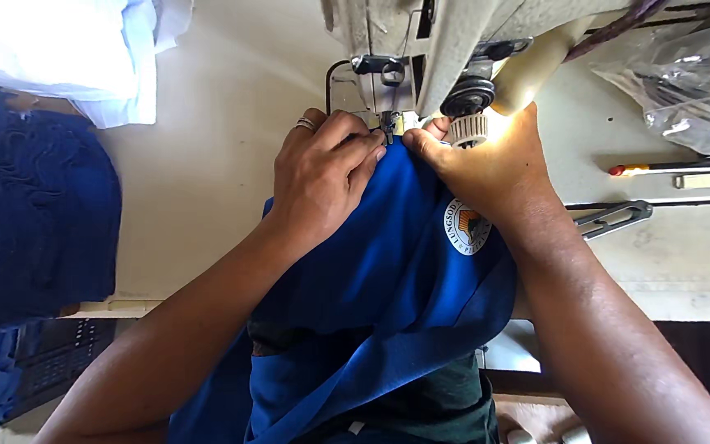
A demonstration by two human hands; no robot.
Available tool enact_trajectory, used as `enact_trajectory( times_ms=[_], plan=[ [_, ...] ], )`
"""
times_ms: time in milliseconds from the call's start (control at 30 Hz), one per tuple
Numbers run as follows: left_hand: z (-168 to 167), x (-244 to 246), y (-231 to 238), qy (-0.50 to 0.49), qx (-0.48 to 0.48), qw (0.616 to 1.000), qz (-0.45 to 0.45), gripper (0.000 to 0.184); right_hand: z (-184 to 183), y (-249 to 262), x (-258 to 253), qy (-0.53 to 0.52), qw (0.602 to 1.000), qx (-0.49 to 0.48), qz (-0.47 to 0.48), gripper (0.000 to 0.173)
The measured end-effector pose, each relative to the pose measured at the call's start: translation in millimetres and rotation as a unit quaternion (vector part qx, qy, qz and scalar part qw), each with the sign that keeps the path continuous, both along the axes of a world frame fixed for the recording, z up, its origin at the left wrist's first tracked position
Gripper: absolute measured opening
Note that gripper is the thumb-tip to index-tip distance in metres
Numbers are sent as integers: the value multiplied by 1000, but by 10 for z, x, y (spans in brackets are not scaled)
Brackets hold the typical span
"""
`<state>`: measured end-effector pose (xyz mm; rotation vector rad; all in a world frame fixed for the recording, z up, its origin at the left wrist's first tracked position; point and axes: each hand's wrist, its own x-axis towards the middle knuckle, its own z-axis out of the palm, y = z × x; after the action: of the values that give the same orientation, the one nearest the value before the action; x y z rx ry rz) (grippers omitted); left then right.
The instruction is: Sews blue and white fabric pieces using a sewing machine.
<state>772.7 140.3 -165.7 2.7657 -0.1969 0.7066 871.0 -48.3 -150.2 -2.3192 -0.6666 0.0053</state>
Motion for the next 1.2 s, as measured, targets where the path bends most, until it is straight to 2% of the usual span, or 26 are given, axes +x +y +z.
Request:
enact_trajectory(
  times_ms=[433,533,633,700,733,800,867,900,933,1000,1100,1167,1200],
  plan=[
    [-38,33,9,-18,-11,1000,-1,21,-9,1,4,-6,1000,9,-2,35],
    [-16,25,-15,-15,12,1000,16,22,12,-16,33,-11,1000,-2,20,35],
    [153,-128,-279,79,54,991,88,35,61,-113,113,22,996,32,80,22],
    [181,-266,-440,149,33,982,116,49,168,-237,111,127,985,53,104,12],
    [132,-297,-395,149,15,983,105,51,214,-283,56,172,977,73,104,7],
    [29,-188,16,114,-1,993,13,45,256,-304,-165,275,949,128,86,5],
    [57,119,574,87,30,986,-140,38,233,-194,-541,370,907,193,48,9],
    [106,254,761,79,64,976,-193,36,214,-109,-720,409,885,221,32,12],
    [169,323,840,71,96,971,-209,36,190,-26,-857,438,865,245,17,13],
    [323,181,635,83,103,981,-139,34,152,72,-993,448,855,262,-9,12],
    [415,-536,-22,148,-1,987,64,48,135,96,-1047,424,872,241,-28,13],
    [242,-841,-66,186,-40,974,125,58,106,109,-1040,415,876,244,-38,15],
    [142,-854,98,187,-43,975,114,62,100,122,-1039,411,877,244,-45,16]
  ],
)
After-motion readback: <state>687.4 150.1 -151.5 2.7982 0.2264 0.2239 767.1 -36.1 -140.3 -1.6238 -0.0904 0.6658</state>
